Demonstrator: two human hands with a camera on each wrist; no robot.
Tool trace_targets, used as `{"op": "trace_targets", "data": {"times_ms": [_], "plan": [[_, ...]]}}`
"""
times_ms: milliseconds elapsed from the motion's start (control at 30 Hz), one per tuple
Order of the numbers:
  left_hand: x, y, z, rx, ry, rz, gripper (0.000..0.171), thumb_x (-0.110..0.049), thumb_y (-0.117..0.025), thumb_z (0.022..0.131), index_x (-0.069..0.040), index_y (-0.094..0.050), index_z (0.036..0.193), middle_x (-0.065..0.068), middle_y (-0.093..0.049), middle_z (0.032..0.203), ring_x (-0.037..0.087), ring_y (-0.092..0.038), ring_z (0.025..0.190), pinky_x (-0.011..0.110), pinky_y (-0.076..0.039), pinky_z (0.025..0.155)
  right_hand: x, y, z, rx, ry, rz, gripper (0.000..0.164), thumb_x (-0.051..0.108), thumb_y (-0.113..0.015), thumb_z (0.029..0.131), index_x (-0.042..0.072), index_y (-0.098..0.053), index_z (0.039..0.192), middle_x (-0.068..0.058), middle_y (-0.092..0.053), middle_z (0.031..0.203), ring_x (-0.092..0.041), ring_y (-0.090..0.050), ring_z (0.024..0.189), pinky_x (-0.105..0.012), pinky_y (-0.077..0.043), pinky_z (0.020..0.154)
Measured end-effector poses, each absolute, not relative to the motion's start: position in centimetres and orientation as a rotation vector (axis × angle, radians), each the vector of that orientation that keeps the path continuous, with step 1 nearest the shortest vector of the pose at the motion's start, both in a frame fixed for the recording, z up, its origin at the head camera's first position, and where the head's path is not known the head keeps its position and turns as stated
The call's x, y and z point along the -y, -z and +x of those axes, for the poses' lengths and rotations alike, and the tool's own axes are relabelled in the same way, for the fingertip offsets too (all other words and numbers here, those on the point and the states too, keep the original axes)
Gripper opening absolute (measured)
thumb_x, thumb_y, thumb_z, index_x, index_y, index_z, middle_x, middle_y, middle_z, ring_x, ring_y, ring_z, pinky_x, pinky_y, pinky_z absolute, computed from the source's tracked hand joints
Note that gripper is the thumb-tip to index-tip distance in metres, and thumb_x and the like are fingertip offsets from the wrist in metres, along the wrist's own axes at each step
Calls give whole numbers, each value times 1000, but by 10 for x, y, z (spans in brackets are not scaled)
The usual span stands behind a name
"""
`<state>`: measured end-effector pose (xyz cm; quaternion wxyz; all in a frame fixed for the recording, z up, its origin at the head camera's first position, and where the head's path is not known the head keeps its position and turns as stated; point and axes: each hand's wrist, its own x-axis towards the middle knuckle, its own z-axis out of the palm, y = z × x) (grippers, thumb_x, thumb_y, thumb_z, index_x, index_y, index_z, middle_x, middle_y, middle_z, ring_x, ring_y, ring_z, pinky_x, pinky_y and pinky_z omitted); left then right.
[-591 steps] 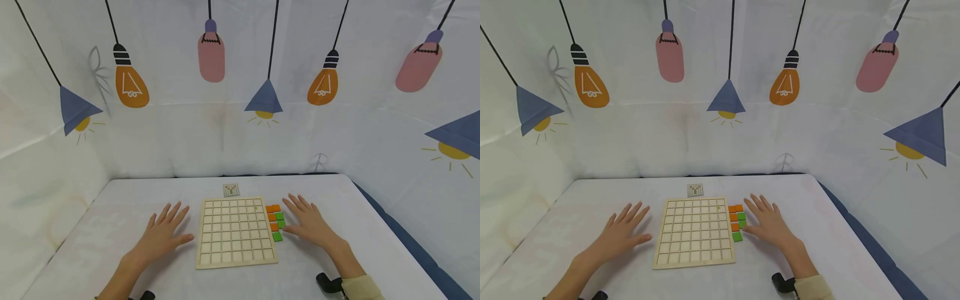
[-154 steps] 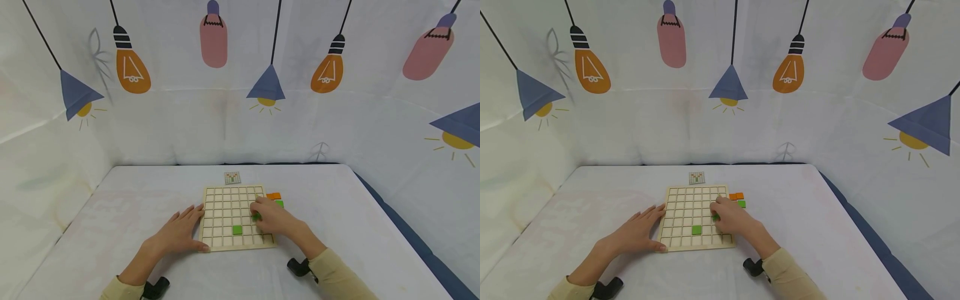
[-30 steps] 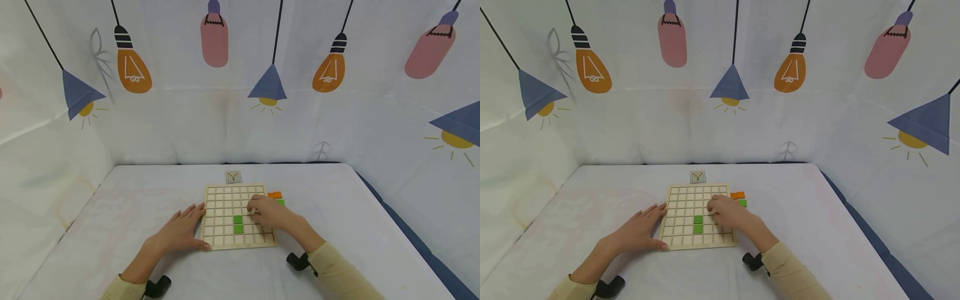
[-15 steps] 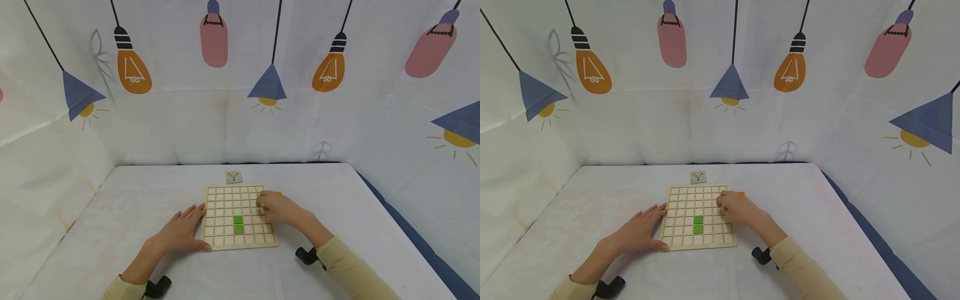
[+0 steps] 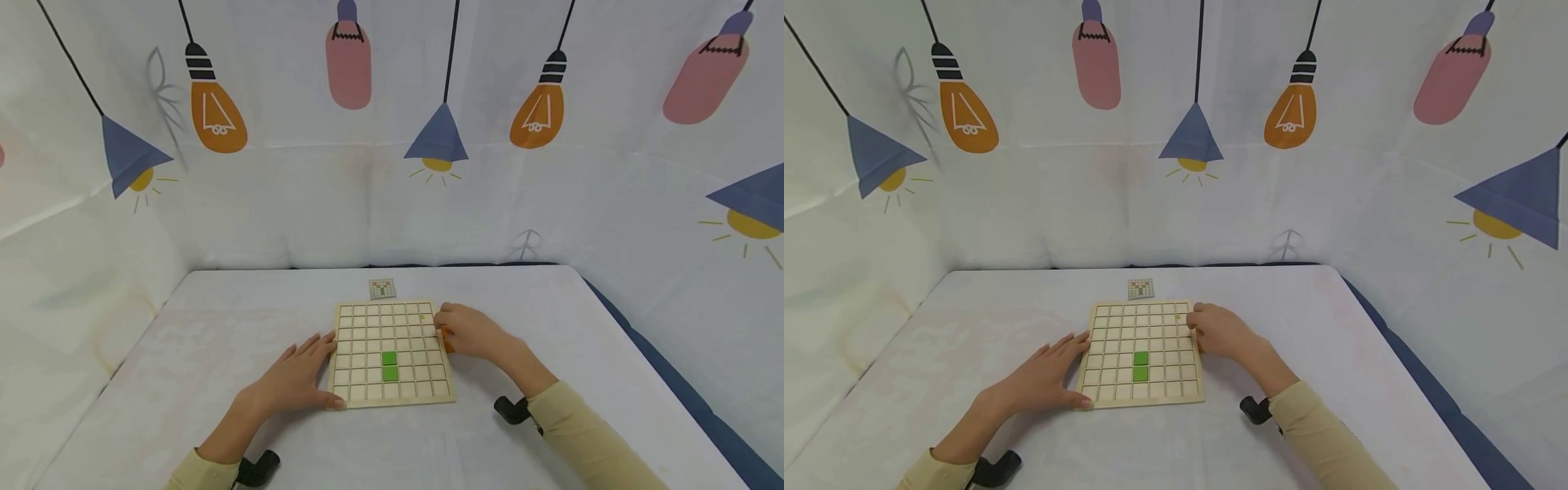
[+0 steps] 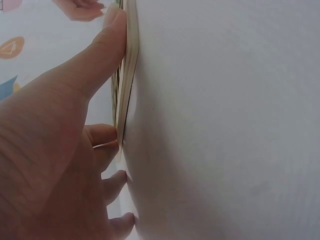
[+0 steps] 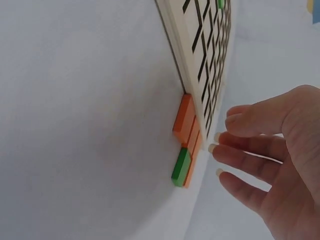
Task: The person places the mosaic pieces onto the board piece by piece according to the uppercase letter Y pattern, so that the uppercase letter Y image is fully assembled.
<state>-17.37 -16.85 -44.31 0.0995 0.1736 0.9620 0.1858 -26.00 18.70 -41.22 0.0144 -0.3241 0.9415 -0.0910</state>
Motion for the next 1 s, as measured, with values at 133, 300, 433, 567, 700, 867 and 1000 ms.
{"op": "trace_targets", "data": {"times_ms": [133, 300, 433, 567, 700, 867, 1000], "plan": [[170, 440, -173, -2851, -551, 528, 116, -74, -74, 68, -11, -31, 156, 4, -22, 167, 34, -19, 154, 67, -18, 119, -191, 413, -262, -2926, 245, -956, 27, 0, -63, 87, 16, -71, 107, 7, -61, 95, -6, -52, 81, -25, -51, 75], [171, 438, -173, -2859, -547, 541, 115, -73, -74, 68, -11, -32, 155, 5, -23, 167, 35, -20, 154, 68, -19, 118, -195, 412, -262, -2935, 247, -916, 33, -1, -63, 87, 13, -71, 116, 6, -61, 94, -9, -50, 78, -26, -48, 71], [170, 439, -174, -2850, -550, 535, 115, -74, -74, 68, -12, -32, 155, 4, -22, 167, 33, -19, 154, 66, -19, 119, -199, 413, -261, -2950, 240, -914, 29, -1, -64, 87, 11, -73, 112, 2, -64, 95, -11, -49, 77, -27, -47, 70], [169, 440, -175, -2849, -551, 530, 115, -73, -75, 68, -12, -32, 155, 4, -22, 167, 33, -18, 155, 66, -18, 119, -205, 416, -262, -2974, 211, -897, 20, 2, -65, 89, 13, -74, 103, 4, -62, 92, -12, -49, 77, -28, -48, 72], [169, 440, -175, -2847, -554, 521, 115, -72, -76, 67, -12, -32, 155, 4, -21, 167, 33, -18, 155, 66, -18, 119, -211, 418, -261, -2982, 192, -903, 19, 3, -66, 88, 14, -73, 101, 4, -62, 92, -11, -51, 79, -29, -51, 75], [168, 440, -174, -2842, -564, 518, 115, -71, -76, 68, -11, -32, 155, 4, -22, 167, 33, -18, 155, 66, -18, 119, -215, 419, -260, -2968, 202, -909, 22, 1, -68, 85, 13, -73, 102, 3, -64, 95, -10, -54, 82, -31, -54, 79], [168, 441, -173, -2843, -561, 517, 115, -72, -76, 68, -11, -32, 155, 4, -21, 167, 33, -18, 155, 66, -18, 119, -215, 419, -260, -2947, 226, -869, 22, 0, -68, 85, 14, -73, 101, 2, -64, 96, -11, -55, 84, -32, -54, 80]]}}
